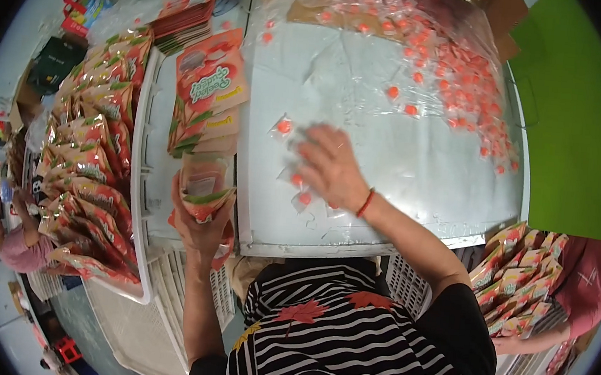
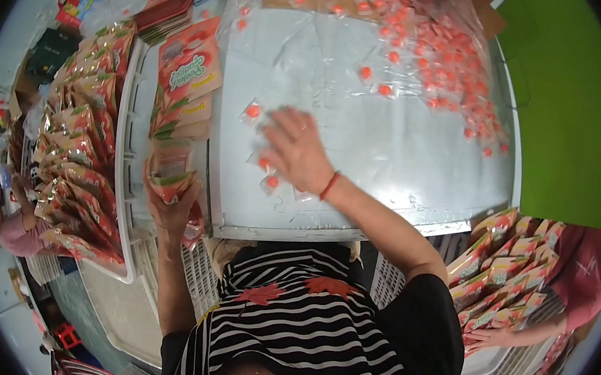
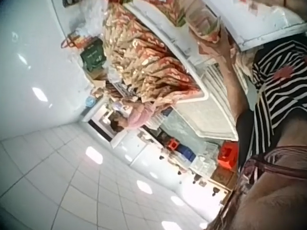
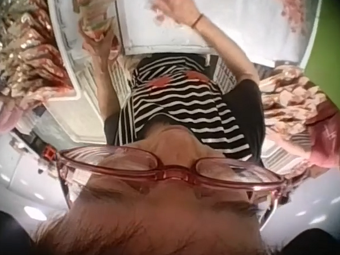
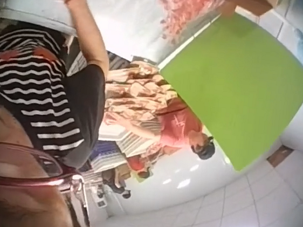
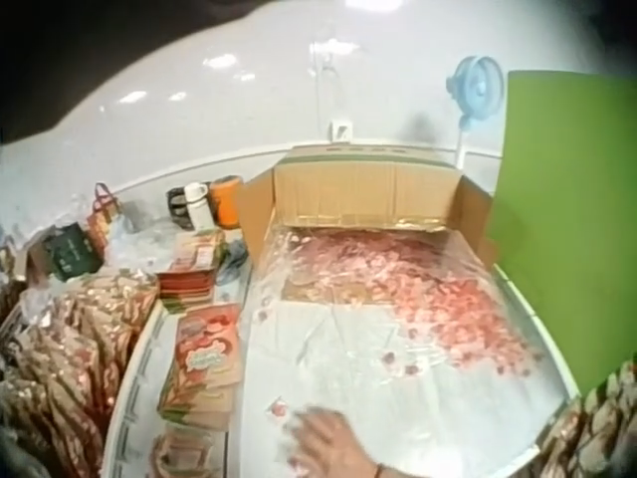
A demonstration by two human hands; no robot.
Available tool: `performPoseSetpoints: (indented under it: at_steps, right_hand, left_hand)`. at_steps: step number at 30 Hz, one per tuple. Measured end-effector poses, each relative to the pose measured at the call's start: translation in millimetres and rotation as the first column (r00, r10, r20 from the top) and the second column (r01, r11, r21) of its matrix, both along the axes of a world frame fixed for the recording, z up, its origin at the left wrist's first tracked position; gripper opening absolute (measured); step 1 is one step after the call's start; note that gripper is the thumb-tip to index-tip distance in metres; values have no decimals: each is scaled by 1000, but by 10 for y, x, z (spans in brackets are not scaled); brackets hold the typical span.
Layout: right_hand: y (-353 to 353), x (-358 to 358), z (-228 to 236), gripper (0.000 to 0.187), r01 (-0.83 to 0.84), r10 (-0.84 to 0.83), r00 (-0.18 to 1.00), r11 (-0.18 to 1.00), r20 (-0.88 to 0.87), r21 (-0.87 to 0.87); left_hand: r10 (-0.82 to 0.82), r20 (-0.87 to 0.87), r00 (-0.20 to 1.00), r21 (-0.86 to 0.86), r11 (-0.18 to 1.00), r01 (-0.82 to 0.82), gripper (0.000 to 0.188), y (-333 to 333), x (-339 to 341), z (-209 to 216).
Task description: Packing individual candies into plastic pouches and sealing them in a factory setting.
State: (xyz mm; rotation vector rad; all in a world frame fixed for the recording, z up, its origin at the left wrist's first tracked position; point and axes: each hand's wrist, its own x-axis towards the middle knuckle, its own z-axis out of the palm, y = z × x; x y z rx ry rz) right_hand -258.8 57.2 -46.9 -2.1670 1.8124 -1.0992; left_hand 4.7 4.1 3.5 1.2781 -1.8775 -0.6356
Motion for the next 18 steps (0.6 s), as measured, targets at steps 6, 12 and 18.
performPoseSetpoints:
  at_steps: [6,12,18]
  right_hand:
    - [-147,-1708,-177,27,523,-528,848,826,34,-211]
    - [-423,-2466,-266,26,577,-582,813,812,-36,-91]
    - [-553,-2306,-533,30,410,-409,907,912,104,4]
  left_hand:
    - [24,58,998,-95,995,-19,91,0,132,-88]
    - [-15,55,998,-8,1000,16,87,-19,-60,23]
    - [-32,45,998,-5,999,32,87,-59,-80,8]
